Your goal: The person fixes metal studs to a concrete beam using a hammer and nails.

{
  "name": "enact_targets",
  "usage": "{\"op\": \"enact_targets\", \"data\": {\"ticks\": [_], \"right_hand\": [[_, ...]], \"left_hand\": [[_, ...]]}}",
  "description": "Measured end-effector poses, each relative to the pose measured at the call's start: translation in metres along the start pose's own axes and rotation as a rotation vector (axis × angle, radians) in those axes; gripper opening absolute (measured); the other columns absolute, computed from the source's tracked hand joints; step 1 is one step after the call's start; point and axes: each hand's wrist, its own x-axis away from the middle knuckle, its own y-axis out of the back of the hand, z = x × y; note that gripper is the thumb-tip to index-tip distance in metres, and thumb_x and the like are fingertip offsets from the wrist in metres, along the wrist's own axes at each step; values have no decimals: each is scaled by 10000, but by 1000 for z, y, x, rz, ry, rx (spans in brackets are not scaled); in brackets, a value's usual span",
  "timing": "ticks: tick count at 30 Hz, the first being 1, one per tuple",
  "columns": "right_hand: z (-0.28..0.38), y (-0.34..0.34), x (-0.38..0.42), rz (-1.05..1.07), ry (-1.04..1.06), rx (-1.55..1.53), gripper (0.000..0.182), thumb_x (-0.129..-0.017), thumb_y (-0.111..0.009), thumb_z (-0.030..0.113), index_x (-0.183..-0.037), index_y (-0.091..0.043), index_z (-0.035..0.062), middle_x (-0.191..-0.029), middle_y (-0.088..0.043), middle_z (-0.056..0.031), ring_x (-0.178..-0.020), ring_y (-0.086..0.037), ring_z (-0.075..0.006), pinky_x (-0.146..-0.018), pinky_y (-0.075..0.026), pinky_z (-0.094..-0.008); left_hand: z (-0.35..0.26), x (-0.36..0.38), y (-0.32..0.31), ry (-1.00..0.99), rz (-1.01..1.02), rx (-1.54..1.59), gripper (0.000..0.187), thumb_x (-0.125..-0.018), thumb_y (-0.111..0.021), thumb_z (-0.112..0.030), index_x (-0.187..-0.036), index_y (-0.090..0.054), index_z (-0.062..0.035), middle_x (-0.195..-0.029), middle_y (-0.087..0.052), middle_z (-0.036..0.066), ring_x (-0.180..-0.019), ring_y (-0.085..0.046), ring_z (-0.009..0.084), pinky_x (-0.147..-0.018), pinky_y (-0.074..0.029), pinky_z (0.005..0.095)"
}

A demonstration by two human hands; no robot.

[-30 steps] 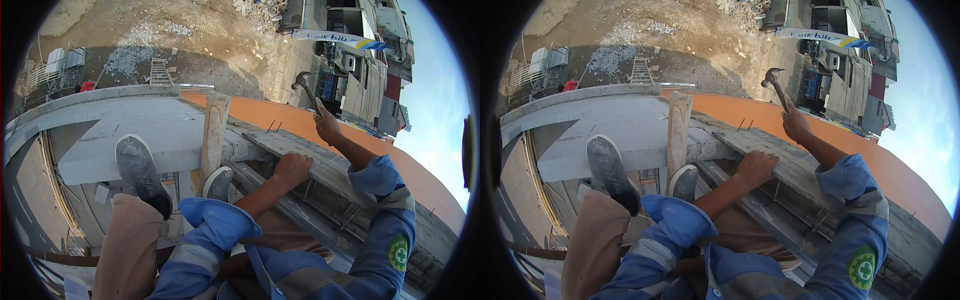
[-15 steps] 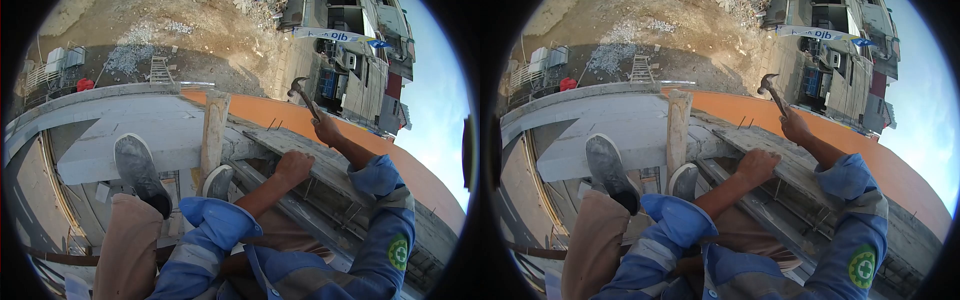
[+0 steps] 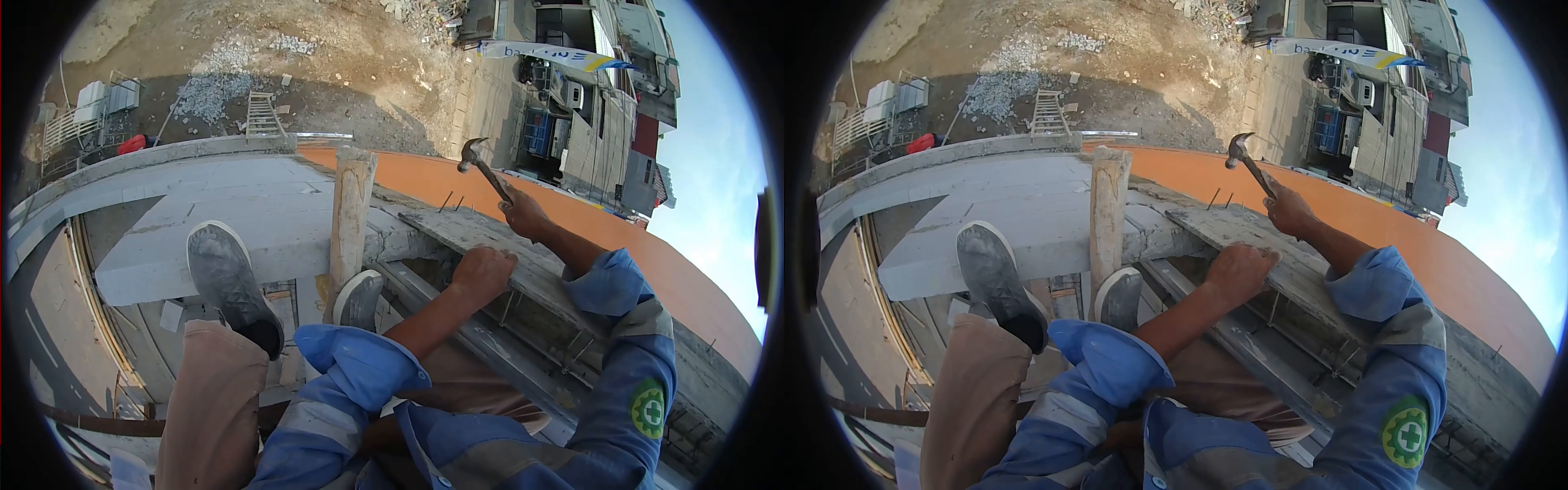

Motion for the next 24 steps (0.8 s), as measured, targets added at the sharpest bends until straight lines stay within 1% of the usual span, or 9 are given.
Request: {"op": "enact_targets", "data": {"ticks": [4, 8, 9, 11, 15, 17, 19, 23, 24], "right_hand": [[-3, 43, -4, -576, 201, -67, 549, -978, -443, 186, -1486, -267, 77, -1167, -587, -309, -1023, -590, -472, -883, -452, -485], [8, 21, 9, -668, 150, -160, 643, -971, -434, 158, -1528, -115, 116, -1152, -572, -349, -977, -585, -498, -878, -437, -521], [19, 13, 24, -330, -78, -196, 684, -962, -452, 165, -1531, -76, 113, -1098, -578, -367, -922, -591, -502, -840, -444, -539], [4, -16, 15, 125, -48, 196, 592, -964, -493, 193, -1490, -268, 41, -997, -620, -282, -914, -624, -367, -782, -468, -446], [3, -2, -7, -51, 13, -37, 593, -953, -520, 192, -1484, -296, 54, -914, -612, -200, -820, -603, -283, -750, -462, -436], [18, 30, 0, -256, 21, -84, 497, -966, -489, 199, -1400, -380, -17, -1200, -575, -298, -1086, -576, -422, -920, -431, -467], [16, 49, -1, -569, 223, -85, 586, -968, -457, 148, -1502, -225, 83, -1225, -562, -310, -1059, -583, -440, -887, -443, -484], [10, 34, 10, -494, 32, -180, 693, -970, -437, 124, -1536, -36, 133, -1232, -546, -334, -1032, -590, -466, -869, -448, -499], [32, 24, 28, -303, -127, -183, 704, -965, -438, 122, -1539, -30, 136, -1223, -546, -342, -1058, -585, -460, -905, -439, -505]], "left_hand": [[0, 0, 0, -22, -48, 3, 117, -788, -627, -128, -891, -654, -80, -830, -697, 109, -816, -689, 264, -763, -520, 386], [0, -2, 2, -20, -27, -6, 162, -797, -620, -129, -948, -646, -76, -838, -692, 113, -822, -684, 277, -763, -520, 394], [-1, -1, 6, -12, 36, -14, 214, -804, -622, -137, -1008, -639, -74, -853, -690, 114, -835, -680, 286, -769, -520, 395], [-3, -1, 14, 13, 67, -26, 202, -814, -602, -133, -1005, -637, -75, -851, -689, 116, -830, -681, 285, -771, -519, 394], [-2, 0, 10, -15, 40, -33, 187, -822, -584, -129, -996, -632, -78, -861, -692, 113, -823, -683, 280, -776, -518, 390], [-2, 1, 5, -28, 27, -15, 183, -823, -582, -126, -993, -630, -77, -867, -694, 112, -825, -684, 278, -775, -519, 389], [2, -2, 2, -33, -2, -3, 179, -823, -580, -124, -990, -629, -77, -873, -695, 111, -827, -685, 276, -774, -519, 388], [0, -2, 2, -21, 4, -11, 187, -814, -588, -130, -989, -630, -78, -883, -696, 111, -839, -684, 274, -771, -518, 388], [-1, -2, 5, -20, 26, -24, 190, -810, -591, -132, -989, -632, -80, -884, -696, 112, -842, -683, 274, -770, -518, 388]]}}
